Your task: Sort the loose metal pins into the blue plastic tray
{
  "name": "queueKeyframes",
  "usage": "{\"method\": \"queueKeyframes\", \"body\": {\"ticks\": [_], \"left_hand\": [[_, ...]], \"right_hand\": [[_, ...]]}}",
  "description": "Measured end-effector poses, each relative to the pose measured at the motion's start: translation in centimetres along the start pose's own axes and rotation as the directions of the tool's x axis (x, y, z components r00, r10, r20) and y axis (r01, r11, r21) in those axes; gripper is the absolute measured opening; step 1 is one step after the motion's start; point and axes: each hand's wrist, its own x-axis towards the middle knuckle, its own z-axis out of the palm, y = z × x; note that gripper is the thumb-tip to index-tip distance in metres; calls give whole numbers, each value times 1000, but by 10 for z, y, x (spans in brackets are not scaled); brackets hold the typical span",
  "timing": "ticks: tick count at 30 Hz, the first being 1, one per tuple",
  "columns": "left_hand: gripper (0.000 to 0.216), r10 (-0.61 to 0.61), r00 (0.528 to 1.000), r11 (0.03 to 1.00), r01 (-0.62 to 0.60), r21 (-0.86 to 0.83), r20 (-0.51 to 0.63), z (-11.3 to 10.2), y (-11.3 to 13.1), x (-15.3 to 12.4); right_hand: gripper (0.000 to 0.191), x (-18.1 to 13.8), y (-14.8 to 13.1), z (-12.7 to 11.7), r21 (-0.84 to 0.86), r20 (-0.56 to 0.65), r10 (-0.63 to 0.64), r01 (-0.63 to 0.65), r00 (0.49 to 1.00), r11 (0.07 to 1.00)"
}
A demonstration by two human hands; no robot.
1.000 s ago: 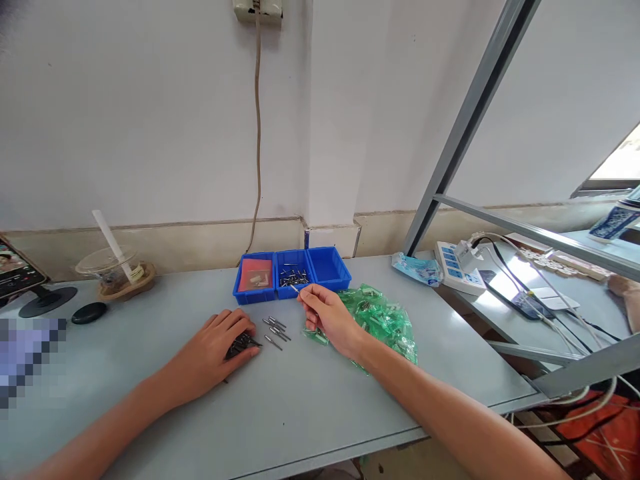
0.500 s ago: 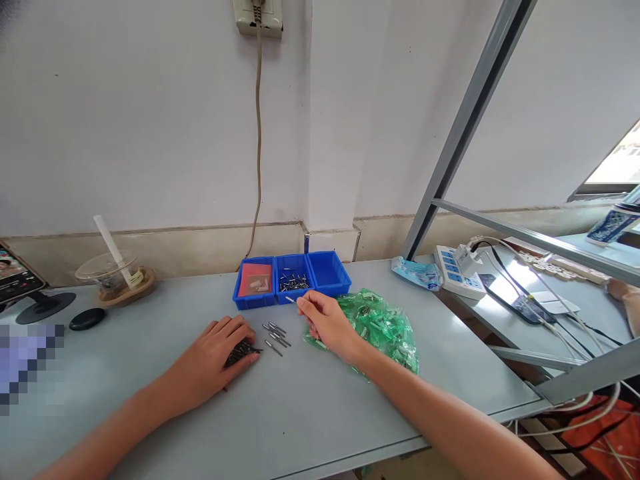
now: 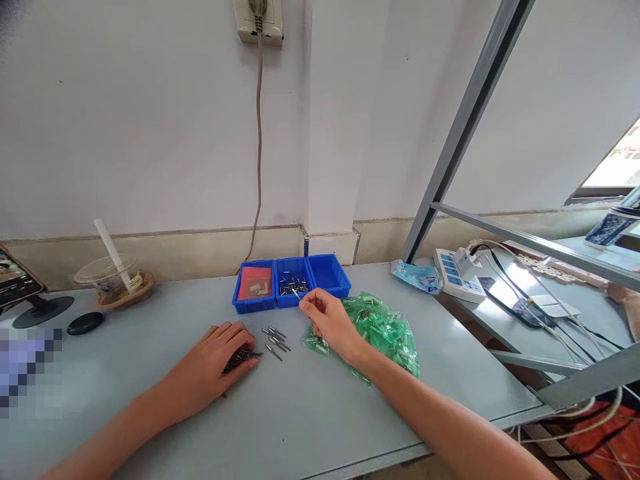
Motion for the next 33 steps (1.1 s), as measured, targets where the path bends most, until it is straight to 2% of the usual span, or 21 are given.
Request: {"method": "queueKeyframes", "body": {"ticks": [3,7,11,14,18,21,27,33], "left_hand": [[15,11,1000,1000,-11,-3,-15,0,0,0],[16,16,1000,1000,-17,-9,-19,0,-1,0],[12,4,1000,1000,-4,-6,-4,-1,1,0],[10,-7,1000,1000,8,-4,10,-2,2,0],[11,-22,999,1000,22,0,34,-3,2,1],[12,-24,999,1000,25,-2,27,-2,2,1],[10,-16,1000,1000,16,-15,8,0,1,1],[11,-10,1000,1000,11,-28,8,2,-1,1]], "right_hand": [[39,1,2,-1,-80,-24,-71,69,997,994],[30,-1,2,-1,-273,-64,-215,190,974,943],[26,-3,0,0,-344,-42,-254,225,966,912],[30,-2,0,0,-287,-21,-235,219,972,933],[41,0,-1,-1,-74,5,-37,37,999,997],[43,1,-3,-2,58,25,53,-54,998,997],[40,11,4,-4,186,-9,63,-60,998,981],[41,13,3,-6,187,0,22,-22,1000,982]]}}
